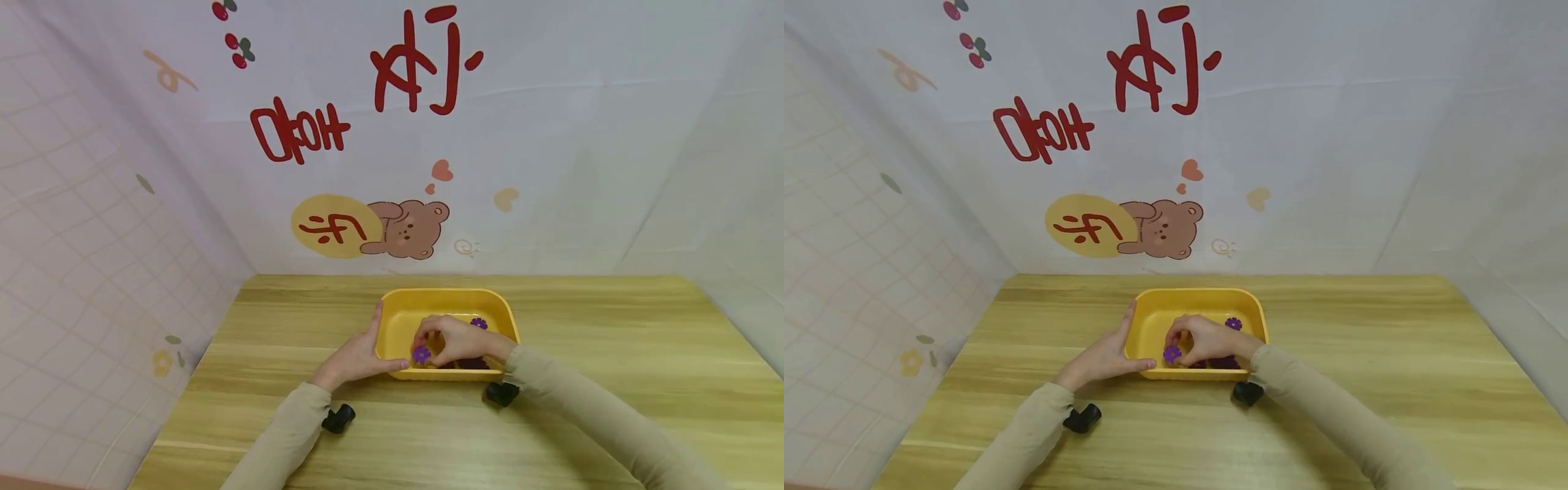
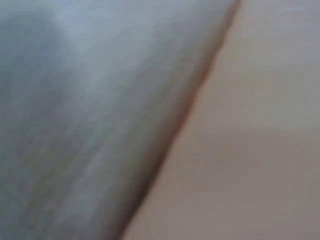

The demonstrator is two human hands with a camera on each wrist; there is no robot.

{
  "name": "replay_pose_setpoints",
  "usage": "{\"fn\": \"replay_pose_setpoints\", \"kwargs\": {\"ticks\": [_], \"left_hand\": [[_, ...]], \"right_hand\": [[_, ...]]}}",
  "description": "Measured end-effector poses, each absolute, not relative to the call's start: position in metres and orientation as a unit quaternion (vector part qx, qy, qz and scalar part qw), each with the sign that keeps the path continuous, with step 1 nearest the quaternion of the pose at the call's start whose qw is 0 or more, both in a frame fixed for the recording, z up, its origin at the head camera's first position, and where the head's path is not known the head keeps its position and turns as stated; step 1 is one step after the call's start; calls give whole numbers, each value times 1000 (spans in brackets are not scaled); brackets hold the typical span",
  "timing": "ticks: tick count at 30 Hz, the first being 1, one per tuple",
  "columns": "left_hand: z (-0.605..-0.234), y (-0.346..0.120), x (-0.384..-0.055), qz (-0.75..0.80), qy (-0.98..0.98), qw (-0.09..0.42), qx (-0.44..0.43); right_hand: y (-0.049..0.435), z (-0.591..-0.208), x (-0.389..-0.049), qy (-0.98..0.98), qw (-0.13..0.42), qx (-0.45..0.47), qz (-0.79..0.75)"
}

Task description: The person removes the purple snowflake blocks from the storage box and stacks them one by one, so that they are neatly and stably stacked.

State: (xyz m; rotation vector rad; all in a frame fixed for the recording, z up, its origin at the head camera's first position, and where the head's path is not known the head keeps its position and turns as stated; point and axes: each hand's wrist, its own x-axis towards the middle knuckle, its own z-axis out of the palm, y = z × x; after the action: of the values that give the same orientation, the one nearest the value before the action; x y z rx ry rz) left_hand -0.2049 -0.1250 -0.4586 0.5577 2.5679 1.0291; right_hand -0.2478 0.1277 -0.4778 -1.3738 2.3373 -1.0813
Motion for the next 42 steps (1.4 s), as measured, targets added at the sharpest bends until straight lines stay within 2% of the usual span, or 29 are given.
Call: {"fn": "replay_pose_setpoints", "kwargs": {"ticks": [8,17,26,42], "left_hand": [[-460,-121,-203,344,905,163,187],[-461,-123,-204,338,910,161,180],[-460,-126,-204,343,908,156,182],[-459,-124,-204,349,905,163,179]], "right_hand": [[144,-459,-242,813,102,-430,-379],[169,-438,-247,817,70,-431,-376],[195,-431,-248,822,93,-402,-394],[247,-426,-257,850,68,-340,-398]]}}
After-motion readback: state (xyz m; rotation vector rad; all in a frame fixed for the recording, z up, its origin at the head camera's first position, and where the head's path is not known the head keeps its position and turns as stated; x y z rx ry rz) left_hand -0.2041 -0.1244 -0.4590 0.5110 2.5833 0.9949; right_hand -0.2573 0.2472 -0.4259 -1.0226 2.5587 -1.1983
